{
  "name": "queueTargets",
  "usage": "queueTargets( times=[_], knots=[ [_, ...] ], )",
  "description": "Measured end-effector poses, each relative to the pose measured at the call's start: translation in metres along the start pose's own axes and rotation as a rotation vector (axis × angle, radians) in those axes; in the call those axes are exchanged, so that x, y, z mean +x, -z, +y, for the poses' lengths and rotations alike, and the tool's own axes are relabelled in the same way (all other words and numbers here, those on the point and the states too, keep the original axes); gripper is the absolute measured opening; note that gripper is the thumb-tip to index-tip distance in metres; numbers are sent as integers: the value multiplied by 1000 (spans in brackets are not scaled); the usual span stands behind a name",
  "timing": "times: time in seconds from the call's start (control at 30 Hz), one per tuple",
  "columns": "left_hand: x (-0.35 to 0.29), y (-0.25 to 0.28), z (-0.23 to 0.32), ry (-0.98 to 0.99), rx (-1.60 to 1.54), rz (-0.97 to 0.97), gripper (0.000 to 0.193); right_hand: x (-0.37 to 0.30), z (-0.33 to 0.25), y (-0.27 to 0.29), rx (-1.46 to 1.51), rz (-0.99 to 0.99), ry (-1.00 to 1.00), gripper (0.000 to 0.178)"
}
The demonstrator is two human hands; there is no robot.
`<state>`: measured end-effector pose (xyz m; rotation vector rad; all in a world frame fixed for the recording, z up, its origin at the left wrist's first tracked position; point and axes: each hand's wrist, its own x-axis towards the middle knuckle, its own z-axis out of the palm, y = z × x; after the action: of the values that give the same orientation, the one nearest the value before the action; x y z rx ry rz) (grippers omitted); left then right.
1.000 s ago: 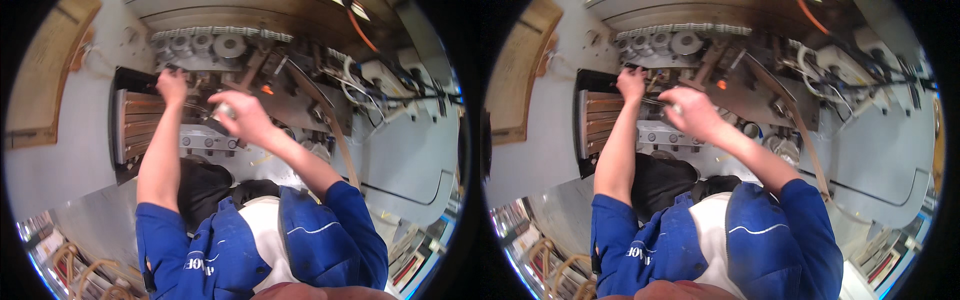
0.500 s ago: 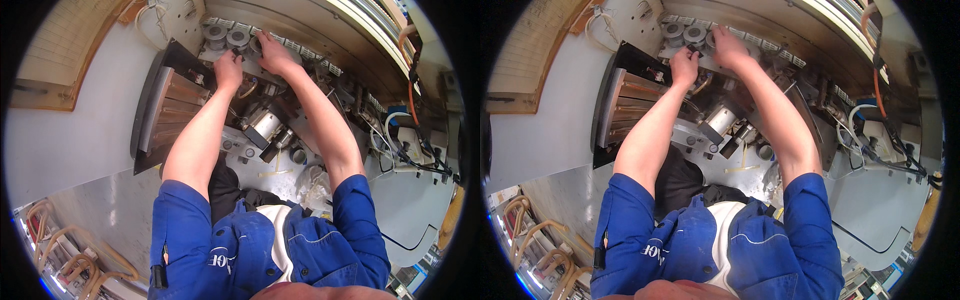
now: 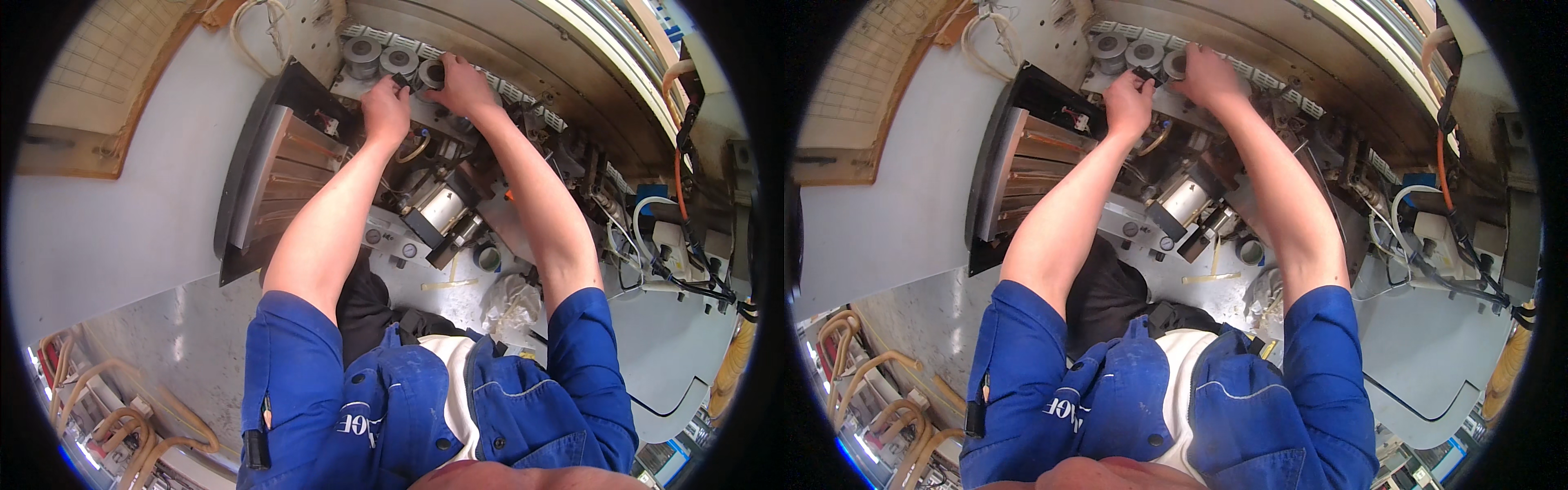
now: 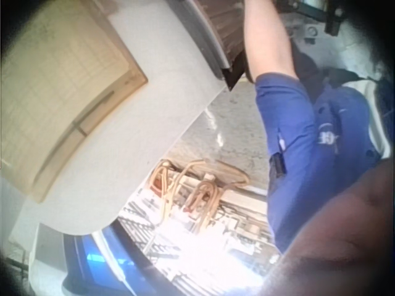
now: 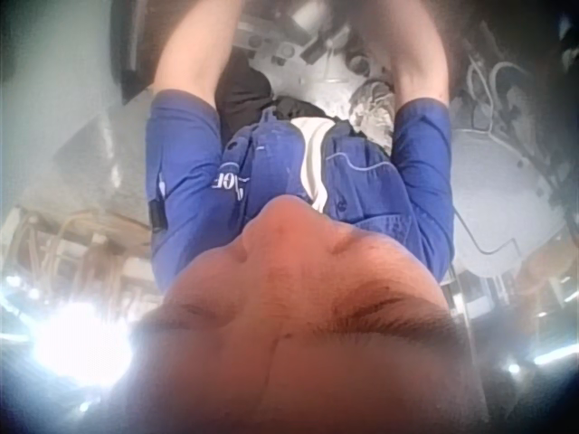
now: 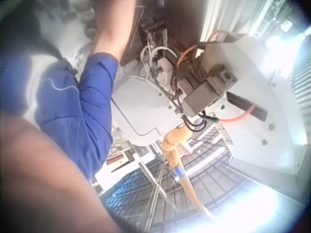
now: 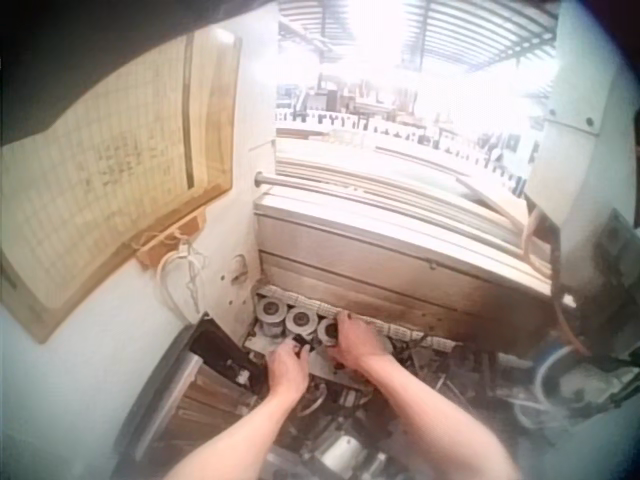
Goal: The person adjusts multiple cylindrical components inside a machine using both hands, then uses a screwdriver to tighten a part. Afterward, the person walks to a conveyor area and, with a coworker, lifts and places a large wooden board onto the conveyor.
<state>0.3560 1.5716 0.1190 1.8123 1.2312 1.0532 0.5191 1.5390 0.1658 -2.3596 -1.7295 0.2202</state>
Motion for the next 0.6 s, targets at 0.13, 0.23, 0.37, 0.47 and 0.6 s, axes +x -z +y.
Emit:
queueTargets(
  times=[0.13,0.23,0.37,0.47,0.6],
  knots=[
    [0,-5,5,-23,54,10,17,-1,6,-10,120,76,78,71],
    [-2,-9,7,-51,46,25,17,-6,2,-9,4,159,109,63],
    [-3,-12,4,-14,42,4,16,-10,-5,1,-189,114,104,68],
    [-4,-16,1,0,72,-5,13,-11,-8,4,-170,62,62,71],
    [-1,-19,1,-9,80,-27,12,-10,-6,2,-133,83,69,71]
  ],
)
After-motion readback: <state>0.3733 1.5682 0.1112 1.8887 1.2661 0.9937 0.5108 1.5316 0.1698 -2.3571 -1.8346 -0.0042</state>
